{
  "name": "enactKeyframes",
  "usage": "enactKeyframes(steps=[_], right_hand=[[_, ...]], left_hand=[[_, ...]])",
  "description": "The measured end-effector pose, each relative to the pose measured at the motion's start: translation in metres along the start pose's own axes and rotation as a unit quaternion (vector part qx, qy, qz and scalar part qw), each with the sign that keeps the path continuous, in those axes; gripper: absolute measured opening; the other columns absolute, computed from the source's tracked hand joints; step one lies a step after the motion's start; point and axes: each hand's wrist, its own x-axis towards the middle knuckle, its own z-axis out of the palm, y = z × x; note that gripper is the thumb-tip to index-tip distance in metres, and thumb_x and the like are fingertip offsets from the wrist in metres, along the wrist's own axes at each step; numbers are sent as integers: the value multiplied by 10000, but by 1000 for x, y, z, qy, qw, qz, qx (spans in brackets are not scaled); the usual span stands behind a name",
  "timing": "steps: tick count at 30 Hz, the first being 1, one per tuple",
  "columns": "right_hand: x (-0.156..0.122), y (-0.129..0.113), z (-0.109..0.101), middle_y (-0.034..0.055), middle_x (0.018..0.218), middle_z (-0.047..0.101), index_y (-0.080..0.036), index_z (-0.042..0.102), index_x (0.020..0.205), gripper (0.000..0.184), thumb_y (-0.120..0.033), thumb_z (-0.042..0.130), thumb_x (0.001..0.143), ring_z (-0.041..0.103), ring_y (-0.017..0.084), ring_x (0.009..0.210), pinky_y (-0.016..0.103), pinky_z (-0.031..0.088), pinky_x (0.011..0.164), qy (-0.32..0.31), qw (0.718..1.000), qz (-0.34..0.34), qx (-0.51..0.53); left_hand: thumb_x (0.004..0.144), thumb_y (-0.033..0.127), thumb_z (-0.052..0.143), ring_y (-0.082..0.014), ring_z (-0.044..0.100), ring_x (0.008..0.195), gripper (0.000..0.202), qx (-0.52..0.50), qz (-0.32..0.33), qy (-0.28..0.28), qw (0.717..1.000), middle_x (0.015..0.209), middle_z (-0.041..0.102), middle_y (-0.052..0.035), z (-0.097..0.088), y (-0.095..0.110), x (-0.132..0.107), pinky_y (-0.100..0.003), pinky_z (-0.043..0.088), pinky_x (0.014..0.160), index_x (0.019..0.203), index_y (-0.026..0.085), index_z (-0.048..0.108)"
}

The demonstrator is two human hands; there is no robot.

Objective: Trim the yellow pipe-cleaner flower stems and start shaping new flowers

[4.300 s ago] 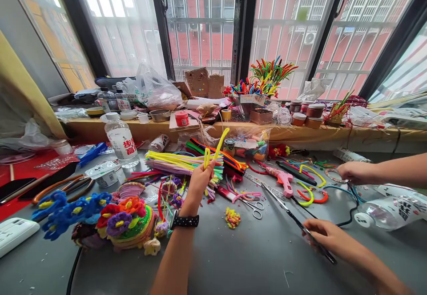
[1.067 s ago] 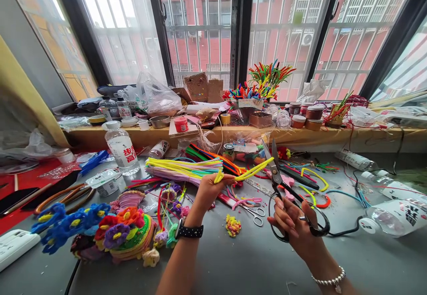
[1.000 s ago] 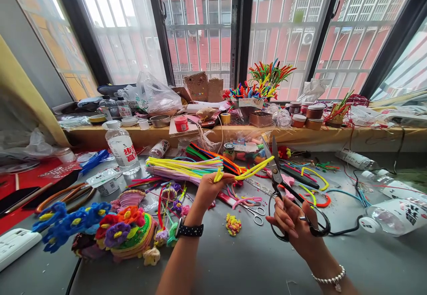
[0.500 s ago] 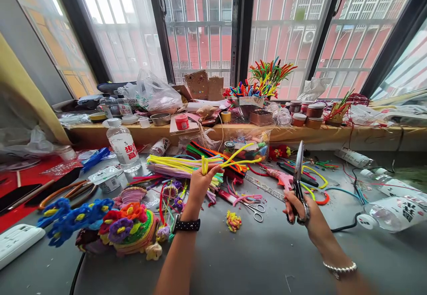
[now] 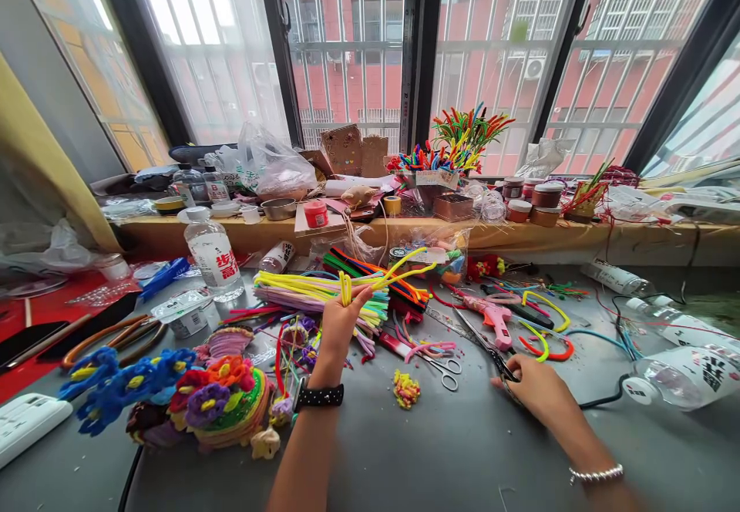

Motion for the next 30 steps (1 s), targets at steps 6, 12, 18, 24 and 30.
enactKeyframes(steps=[6,12,18,24,30], right_hand=[[-2,1,-2,99,808,631,-165,595,758,217,-309,544,604,574,251,762,311,411,616,9,1000,-26,8],[-8,-35,-17,59,782,608,-191,609,756,231,-379,570,629,551,200,674,316,421,626,43,974,-122,185],[-4,-123,-16,-24,569,516,-151,585,801,296,-413,566,663,443,77,451,199,356,422,-84,812,-178,549],[16,-159,-3,-63,432,432,-121,553,616,266,-378,619,621,327,21,353,154,238,340,-78,686,-107,716],[28,-151,0,-68,429,434,-120,571,600,260,-364,658,575,327,6,350,136,240,332,-52,644,-89,758]], left_hand=[[583,326,624,-168,550,766,237,9,-16,4,1000,748,643,-40,0,-2,1,-252,395,698,741,154,663],[591,348,611,-88,471,529,232,10,-52,-68,996,618,598,-10,3,4,-4,-196,336,498,708,155,666],[576,400,608,-35,218,376,284,53,-117,-228,965,388,365,59,8,5,-10,-199,129,380,642,127,652],[576,408,598,-39,210,372,288,74,-125,-299,943,374,361,49,5,2,-9,-203,111,377,550,123,633],[574,367,601,-73,394,435,240,100,-121,-327,932,493,556,-3,3,7,-12,-185,251,417,595,135,658]])
